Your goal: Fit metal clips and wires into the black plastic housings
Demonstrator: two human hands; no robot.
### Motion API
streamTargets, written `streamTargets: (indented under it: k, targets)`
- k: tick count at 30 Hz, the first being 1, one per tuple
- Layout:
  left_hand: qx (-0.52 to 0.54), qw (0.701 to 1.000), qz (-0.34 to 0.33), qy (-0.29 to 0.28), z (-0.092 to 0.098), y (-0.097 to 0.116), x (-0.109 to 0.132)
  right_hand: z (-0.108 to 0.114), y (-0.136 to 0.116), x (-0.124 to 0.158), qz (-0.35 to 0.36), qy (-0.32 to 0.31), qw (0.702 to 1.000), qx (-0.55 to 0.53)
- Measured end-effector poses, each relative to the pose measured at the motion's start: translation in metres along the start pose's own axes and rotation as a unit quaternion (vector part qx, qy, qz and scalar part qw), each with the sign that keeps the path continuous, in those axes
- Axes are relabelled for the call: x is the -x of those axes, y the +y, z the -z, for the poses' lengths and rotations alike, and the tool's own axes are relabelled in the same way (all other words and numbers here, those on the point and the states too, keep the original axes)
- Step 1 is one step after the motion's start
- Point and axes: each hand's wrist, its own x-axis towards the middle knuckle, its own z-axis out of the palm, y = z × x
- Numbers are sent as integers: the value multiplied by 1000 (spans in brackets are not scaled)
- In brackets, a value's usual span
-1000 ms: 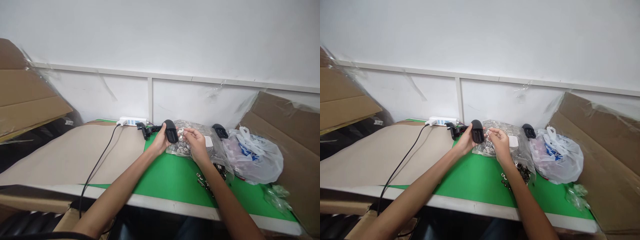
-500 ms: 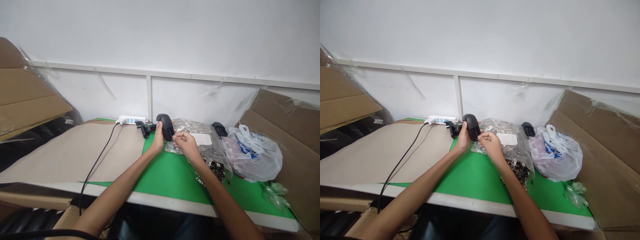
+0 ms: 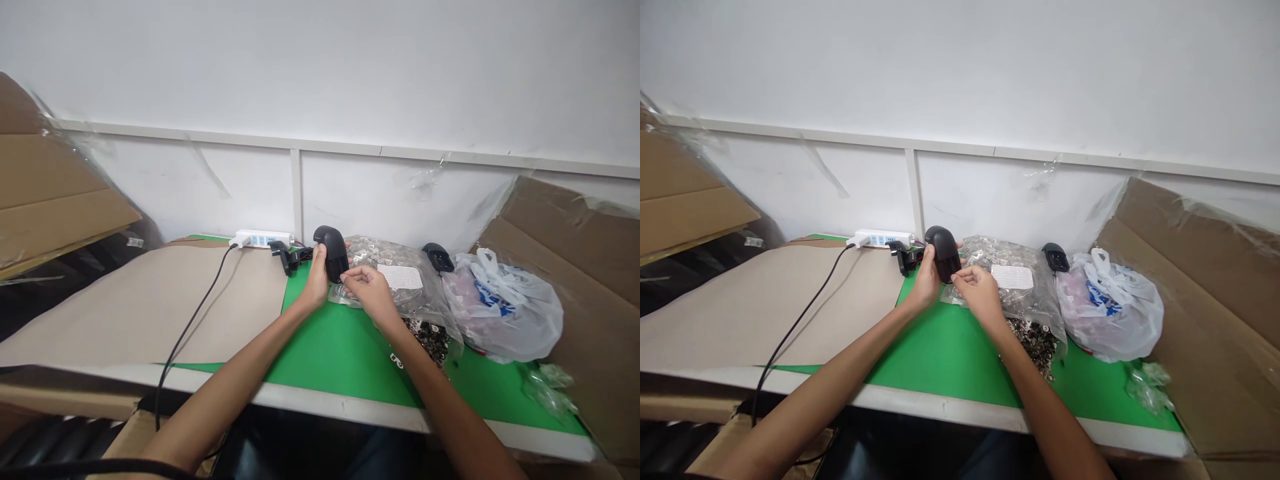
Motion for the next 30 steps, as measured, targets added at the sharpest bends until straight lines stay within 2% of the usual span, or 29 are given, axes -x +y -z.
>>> streamTargets:
  k: [7, 12, 14, 16, 18, 20, 22, 23, 25, 30]
  targets:
    - [35, 999, 13, 5, -5, 0, 4, 1, 7, -4, -11, 36, 999, -6]
    - [11, 999, 44, -11, -12, 9, 5, 3, 3, -4, -11, -6, 1000, -9]
    - [33, 997, 72, 0, -13, 13, 4, 6, 1, -4, 10, -18, 1000, -3]
    - [65, 993, 92, 24, -12, 17, 1, 12, -1, -3, 82, -4, 996, 35]
    - [94, 988, 115, 44, -10, 21, -2, 18, -3, -2, 207, 13, 971, 123]
    - [115, 980, 156, 48, -5, 24, -5, 23, -4, 0, 335, -2, 914, 229]
    - [135, 969, 204, 39, -2, 26, -7, 26, -4, 1, 418, -33, 858, 296]
    - [145, 963, 225, 33, -1, 26, -8, 26, -3, 1, 441, -45, 841, 310]
    - [162, 954, 250, 27, 0, 25, -8, 24, 0, 1, 463, -55, 826, 315]
    - [186, 937, 293, 27, 0, 22, -7, 18, 6, 0, 478, -57, 820, 310]
